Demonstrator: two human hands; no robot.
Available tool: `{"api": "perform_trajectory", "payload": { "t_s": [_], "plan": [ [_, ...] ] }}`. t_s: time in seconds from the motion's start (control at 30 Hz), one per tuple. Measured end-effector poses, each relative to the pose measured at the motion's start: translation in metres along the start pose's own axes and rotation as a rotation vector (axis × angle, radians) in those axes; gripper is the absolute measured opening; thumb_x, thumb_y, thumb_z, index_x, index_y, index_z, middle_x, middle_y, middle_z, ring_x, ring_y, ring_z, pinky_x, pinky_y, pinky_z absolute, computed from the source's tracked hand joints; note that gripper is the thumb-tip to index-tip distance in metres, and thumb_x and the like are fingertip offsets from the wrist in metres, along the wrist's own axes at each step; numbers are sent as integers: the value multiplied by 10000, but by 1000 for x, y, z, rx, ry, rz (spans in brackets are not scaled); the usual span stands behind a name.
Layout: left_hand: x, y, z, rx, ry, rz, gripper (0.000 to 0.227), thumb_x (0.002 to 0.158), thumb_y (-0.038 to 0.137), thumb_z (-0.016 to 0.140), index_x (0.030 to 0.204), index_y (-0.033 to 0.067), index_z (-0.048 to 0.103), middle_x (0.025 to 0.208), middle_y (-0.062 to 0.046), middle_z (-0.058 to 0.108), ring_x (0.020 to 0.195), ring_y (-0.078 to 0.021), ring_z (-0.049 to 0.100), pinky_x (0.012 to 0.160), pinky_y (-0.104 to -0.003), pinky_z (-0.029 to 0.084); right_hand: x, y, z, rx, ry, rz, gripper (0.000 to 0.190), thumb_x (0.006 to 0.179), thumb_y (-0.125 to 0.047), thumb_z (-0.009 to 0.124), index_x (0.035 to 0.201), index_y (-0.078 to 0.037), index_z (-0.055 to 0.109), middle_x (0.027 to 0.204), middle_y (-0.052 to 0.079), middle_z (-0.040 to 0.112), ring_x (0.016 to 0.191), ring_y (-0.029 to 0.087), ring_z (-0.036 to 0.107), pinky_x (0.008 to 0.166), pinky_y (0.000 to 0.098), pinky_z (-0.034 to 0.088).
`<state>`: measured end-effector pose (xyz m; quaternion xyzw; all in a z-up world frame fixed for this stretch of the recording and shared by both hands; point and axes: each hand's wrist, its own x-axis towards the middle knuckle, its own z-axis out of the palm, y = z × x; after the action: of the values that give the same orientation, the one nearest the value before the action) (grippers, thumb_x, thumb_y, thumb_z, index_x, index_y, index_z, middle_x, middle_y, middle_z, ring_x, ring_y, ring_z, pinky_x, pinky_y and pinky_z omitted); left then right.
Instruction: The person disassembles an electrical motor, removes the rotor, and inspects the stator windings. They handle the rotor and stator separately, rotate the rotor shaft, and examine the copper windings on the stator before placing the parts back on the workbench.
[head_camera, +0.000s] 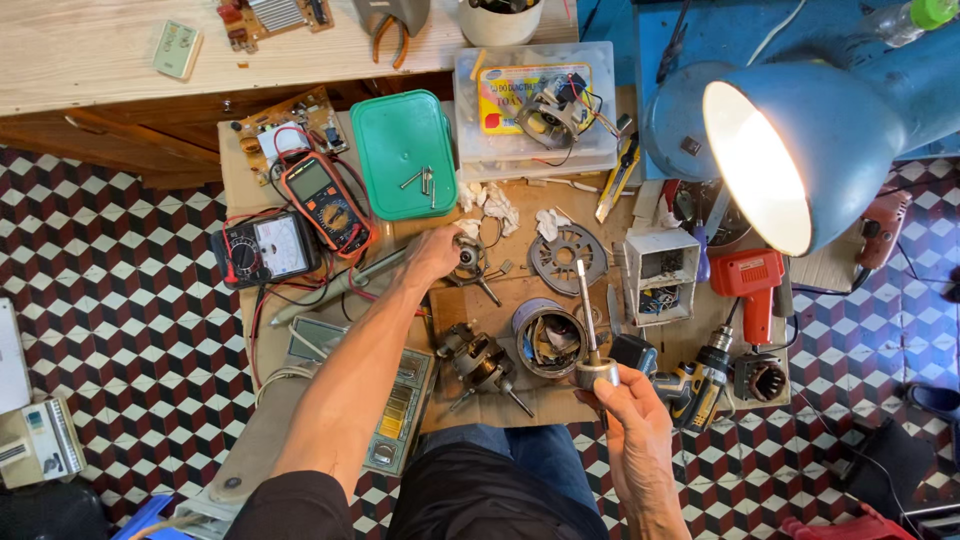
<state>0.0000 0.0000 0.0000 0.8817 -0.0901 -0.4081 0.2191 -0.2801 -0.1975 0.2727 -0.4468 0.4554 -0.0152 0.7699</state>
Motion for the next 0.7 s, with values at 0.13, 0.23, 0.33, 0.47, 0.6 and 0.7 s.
{"api": "perform_trajectory", "payload": {
  "t_s": [0.13, 0.23, 0.33, 0.47, 0.6, 0.7],
  "plan": [
    [-24, 21, -24, -33, 158, 124, 372, 931, 218, 567, 1261, 168, 732, 1108, -164, 758, 955, -337, 725, 831, -459, 562, 6, -10, 2, -5, 0, -3, 433, 892, -160, 686, 1241, 78, 592, 1143, 187, 716, 1087, 231, 663, 1028, 390, 485],
    [-42, 35, -36, -22, 135, 83, 375, 942, 260, 584, 1282, 147, 696, 1030, -175, 765, 913, -347, 734, 829, -463, 552, 8, -15, -1, 5, -17, -17, 436, 892, -176, 694, 1237, 70, 592, 1143, 175, 711, 1090, 221, 659, 1026, 383, 484],
    [-61, 41, -46, -65, 229, 143, 364, 965, 246, 596, 1288, 93, 665, 990, -192, 773, 876, -337, 738, 814, -456, 556, 12, -25, -6, -3, -51, -42, 451, 877, -193, 708, 1237, 54, 593, 1140, 158, 709, 1090, 214, 658, 1020, 385, 491],
    [-89, 49, -53, -470, 277, 173, 383, 968, 241, 605, 1288, 30, 608, 1071, -150, 742, 811, -257, 728, 730, -400, 582, 14, -40, -13, -7, -90, -59, 457, 871, -200, 725, 1230, 46, 585, 1139, 158, 706, 1085, 222, 657, 1026, 392, 499],
    [-124, 70, -52, -919, 209, -28, 456, 953, 228, 583, 1361, 33, 526, 1108, -86, 673, 802, -201, 731, 748, -343, 611, 16, -61, -15, -12, -133, -64, 474, 867, -215, 720, 1242, 38, 579, 1161, 156, 701, 1104, 218, 656, 1027, 380, 483],
    [-161, 94, -48, -1244, 158, 46, 435, 971, 158, 595, 1373, 1, 537, 1022, -129, 573, 882, -213, 699, 841, -369, 642, 15, -79, -18, -8, -160, -26, 504, 842, -238, 719, 1250, 21, 576, 1133, 184, 713, 1078, 241, 671, 1002, 412, 496]
  ]
}}
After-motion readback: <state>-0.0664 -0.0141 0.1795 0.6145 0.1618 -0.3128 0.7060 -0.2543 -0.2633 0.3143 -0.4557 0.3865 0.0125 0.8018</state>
